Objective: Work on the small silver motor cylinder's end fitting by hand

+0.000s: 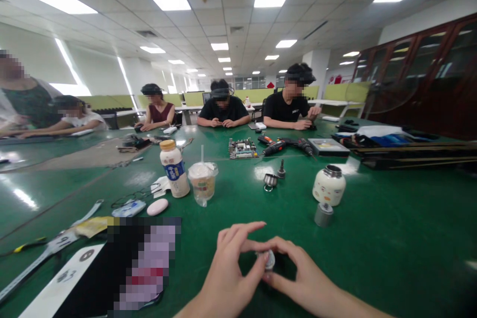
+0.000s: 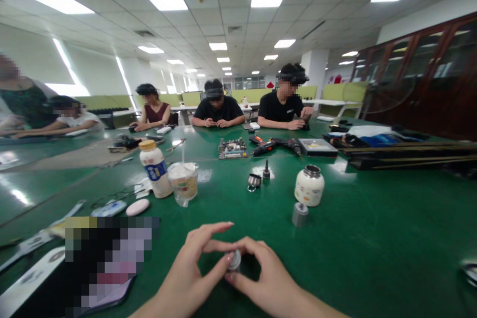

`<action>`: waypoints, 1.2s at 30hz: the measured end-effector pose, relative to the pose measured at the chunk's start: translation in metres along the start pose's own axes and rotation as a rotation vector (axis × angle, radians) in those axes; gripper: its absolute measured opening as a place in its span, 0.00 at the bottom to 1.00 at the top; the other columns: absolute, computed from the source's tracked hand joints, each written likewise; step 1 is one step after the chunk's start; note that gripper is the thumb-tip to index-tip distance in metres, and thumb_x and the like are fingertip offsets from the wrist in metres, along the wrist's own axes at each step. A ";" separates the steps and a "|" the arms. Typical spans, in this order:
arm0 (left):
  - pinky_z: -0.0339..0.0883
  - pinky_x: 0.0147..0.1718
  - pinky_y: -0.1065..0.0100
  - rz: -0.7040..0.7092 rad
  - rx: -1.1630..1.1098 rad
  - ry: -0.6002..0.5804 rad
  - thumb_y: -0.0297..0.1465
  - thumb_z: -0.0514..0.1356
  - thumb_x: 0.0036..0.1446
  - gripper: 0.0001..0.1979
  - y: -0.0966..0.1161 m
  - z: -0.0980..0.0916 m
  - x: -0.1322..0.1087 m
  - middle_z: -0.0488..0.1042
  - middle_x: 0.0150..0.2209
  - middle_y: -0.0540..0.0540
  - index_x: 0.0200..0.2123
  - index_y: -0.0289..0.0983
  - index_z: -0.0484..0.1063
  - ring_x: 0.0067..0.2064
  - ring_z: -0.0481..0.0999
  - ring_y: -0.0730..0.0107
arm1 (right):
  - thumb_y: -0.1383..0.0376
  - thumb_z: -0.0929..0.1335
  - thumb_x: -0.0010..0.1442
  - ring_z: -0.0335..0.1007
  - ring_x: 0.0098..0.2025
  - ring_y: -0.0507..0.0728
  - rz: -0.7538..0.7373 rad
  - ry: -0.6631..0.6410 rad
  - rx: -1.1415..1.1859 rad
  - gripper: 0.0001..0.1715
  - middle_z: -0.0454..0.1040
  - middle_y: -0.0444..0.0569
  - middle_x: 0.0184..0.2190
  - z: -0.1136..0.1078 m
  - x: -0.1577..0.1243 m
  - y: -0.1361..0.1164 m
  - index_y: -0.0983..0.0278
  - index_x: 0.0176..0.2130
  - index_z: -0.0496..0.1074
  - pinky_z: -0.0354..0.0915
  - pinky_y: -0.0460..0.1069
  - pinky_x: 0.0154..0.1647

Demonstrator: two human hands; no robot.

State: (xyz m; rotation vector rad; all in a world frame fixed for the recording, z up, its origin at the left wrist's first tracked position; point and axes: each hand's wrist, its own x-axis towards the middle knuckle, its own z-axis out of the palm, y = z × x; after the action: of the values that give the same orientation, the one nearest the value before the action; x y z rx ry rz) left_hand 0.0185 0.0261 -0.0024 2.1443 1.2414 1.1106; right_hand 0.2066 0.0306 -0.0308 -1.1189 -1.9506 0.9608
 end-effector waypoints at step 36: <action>0.58 0.56 0.55 -0.039 -0.179 -0.072 0.22 0.62 0.54 0.27 -0.002 -0.002 0.006 0.81 0.46 0.51 0.56 0.48 0.65 0.56 0.71 0.59 | 0.60 0.72 0.58 0.70 0.48 0.60 -0.005 -0.024 -0.008 0.16 0.76 0.46 0.44 0.000 0.000 0.002 0.59 0.46 0.72 0.63 0.53 0.52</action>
State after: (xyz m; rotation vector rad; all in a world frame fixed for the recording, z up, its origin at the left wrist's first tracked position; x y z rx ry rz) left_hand 0.0178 0.0320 -0.0003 2.0008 1.1032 1.0753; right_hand 0.2076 0.0316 -0.0326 -1.1111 -1.9775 0.9685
